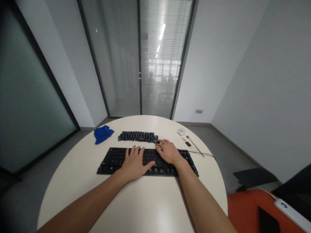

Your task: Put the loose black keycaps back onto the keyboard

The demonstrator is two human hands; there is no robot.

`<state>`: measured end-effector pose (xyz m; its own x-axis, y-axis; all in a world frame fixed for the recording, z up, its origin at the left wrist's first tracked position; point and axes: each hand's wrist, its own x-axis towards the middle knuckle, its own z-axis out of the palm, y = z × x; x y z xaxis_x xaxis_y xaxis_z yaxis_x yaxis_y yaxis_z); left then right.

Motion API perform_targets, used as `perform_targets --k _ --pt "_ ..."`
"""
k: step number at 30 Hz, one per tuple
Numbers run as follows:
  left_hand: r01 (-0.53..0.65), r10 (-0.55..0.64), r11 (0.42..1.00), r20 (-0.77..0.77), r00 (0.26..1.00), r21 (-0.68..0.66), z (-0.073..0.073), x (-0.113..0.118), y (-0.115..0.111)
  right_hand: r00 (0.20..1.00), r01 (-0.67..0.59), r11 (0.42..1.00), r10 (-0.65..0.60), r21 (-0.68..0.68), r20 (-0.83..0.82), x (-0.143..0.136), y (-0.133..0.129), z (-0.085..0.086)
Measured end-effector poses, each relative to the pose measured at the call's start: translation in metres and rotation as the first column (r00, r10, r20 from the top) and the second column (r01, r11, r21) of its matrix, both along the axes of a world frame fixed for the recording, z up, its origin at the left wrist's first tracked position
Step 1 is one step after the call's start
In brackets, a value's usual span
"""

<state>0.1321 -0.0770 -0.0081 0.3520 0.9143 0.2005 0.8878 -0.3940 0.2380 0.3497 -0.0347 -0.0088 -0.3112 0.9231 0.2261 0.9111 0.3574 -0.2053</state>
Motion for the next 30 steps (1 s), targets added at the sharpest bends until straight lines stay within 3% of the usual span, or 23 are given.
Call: perform_targets --k 5,10,15,21,26,30 --pt "0.006 -0.007 0.999 0.031 0.999 0.033 -0.002 -0.001 0.0 0.995 0.024 1.0 -0.026 -0.02 -0.094 -0.002 -0.003 0.008" --pt "0.008 -0.008 1.0 0.012 1.0 0.001 0.002 -0.001 -0.001 0.974 0.14 0.988 -0.15 -0.065 -0.172 -0.002 -0.006 0.012" --pt "0.0 0.0 1.0 -0.014 1.0 -0.027 0.005 0.0 -0.002 0.918 0.321 0.943 -0.333 -0.091 -0.214 -0.001 -0.001 0.009" --pt "-0.004 0.004 1.0 -0.033 0.999 -0.004 0.002 0.0 -0.001 0.847 0.434 0.891 -0.454 -0.132 -0.277 -0.003 0.007 0.003" --pt "-0.013 0.013 1.0 -0.05 0.999 -0.003 0.001 0.001 -0.001 0.818 0.471 0.872 -0.487 -0.13 -0.305 -0.008 0.011 0.0" --pt "-0.012 0.012 1.0 -0.051 0.999 -0.01 0.001 0.0 -0.001 0.821 0.428 0.895 -0.444 -0.126 -0.36 -0.005 0.01 0.004"
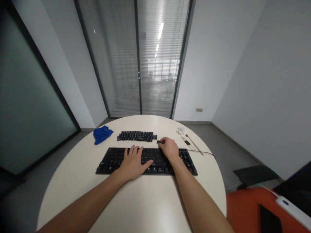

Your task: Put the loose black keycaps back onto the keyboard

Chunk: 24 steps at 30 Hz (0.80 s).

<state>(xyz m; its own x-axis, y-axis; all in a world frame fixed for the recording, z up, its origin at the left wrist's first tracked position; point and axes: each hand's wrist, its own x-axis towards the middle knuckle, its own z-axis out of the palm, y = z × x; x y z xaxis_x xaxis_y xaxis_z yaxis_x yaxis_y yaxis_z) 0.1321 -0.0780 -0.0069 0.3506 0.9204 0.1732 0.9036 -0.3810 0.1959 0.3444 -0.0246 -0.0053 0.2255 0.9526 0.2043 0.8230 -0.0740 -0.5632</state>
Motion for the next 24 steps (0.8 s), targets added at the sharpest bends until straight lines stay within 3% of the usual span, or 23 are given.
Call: perform_targets --k 2,5,7,10,15,24 --pt "-0.002 0.002 1.0 0.018 1.0 0.006 0.0 -0.001 0.0 0.997 -0.062 0.998 0.063 0.017 -0.038 0.004 -0.004 0.005" --pt "0.019 -0.021 0.999 0.082 0.996 0.028 0.001 -0.002 0.0 0.958 -0.25 0.968 0.251 0.028 -0.138 0.012 -0.016 0.013" --pt "0.062 -0.071 0.996 0.143 0.987 0.064 0.002 -0.002 0.002 0.851 -0.454 0.891 0.44 0.02 -0.285 0.016 -0.025 0.017" --pt "0.17 -0.195 0.978 0.229 0.954 0.123 0.005 -0.003 0.004 0.733 -0.608 0.793 0.549 -0.026 -0.402 0.016 -0.036 0.021" --pt "0.276 -0.314 0.948 0.31 0.897 0.161 0.01 -0.003 0.005 0.648 -0.689 0.724 0.599 -0.027 -0.469 0.009 -0.041 0.024" --pt "0.229 -0.256 0.966 0.38 0.889 0.116 0.007 0.001 0.006 0.699 -0.673 0.738 0.615 -0.048 -0.365 0.014 -0.041 0.025"
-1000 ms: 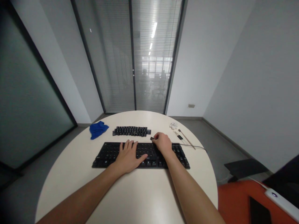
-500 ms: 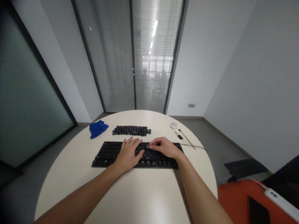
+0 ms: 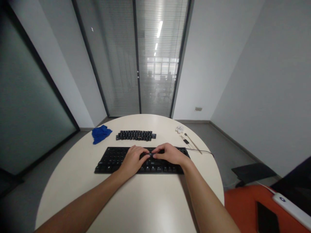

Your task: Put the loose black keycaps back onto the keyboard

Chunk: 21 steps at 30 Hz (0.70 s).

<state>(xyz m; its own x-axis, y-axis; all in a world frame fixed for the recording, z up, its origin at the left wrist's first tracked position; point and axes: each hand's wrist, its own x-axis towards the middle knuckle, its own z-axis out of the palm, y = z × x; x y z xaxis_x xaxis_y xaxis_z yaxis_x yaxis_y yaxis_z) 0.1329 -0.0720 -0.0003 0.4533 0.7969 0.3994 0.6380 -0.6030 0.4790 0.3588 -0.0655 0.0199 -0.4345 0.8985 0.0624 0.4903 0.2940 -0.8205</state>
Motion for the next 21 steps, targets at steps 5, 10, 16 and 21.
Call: perform_targets --k 5,10,16,21 --pt "0.021 -0.021 1.0 0.009 1.0 -0.021 -0.0038 0.0005 0.0012 0.991 -0.02 0.996 0.008 0.086 0.136 0.001 -0.0004 0.0041" --pt "0.065 -0.065 0.997 0.005 0.998 -0.036 -0.0028 0.0011 0.0005 0.991 -0.029 0.997 0.019 0.074 0.132 0.0052 -0.0028 0.0079" --pt "0.076 -0.078 0.997 -0.049 0.996 -0.025 -0.0003 0.0024 -0.0014 0.984 -0.032 0.996 0.016 0.089 0.179 0.0096 -0.0043 0.0091" --pt "0.085 -0.086 0.996 -0.074 0.994 -0.017 0.0025 0.0049 -0.0034 0.971 -0.037 0.99 0.004 0.133 0.241 0.0103 -0.0053 0.0102"
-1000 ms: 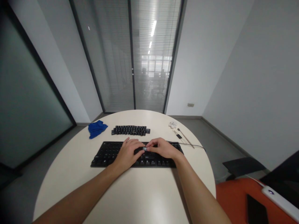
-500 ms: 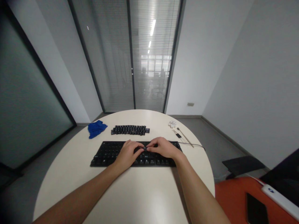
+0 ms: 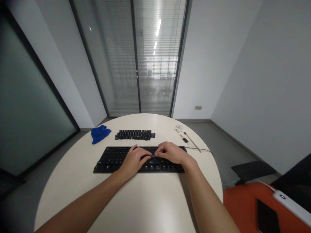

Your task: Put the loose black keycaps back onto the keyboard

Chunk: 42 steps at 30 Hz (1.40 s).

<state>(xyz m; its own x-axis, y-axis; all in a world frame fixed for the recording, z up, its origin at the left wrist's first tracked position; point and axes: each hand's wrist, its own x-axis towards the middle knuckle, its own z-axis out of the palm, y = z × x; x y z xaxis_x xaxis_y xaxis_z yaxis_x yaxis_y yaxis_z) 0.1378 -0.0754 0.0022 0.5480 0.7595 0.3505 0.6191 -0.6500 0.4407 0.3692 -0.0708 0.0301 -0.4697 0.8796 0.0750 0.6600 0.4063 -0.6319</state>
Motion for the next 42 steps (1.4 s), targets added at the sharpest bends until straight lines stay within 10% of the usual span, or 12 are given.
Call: perform_targets --k 42 --pt "0.25 -0.231 0.962 -0.156 0.96 0.112 0.01 -0.011 -0.003 0.999 -0.02 1.0 0.021 -0.005 0.03 -0.004 0.001 -0.002"
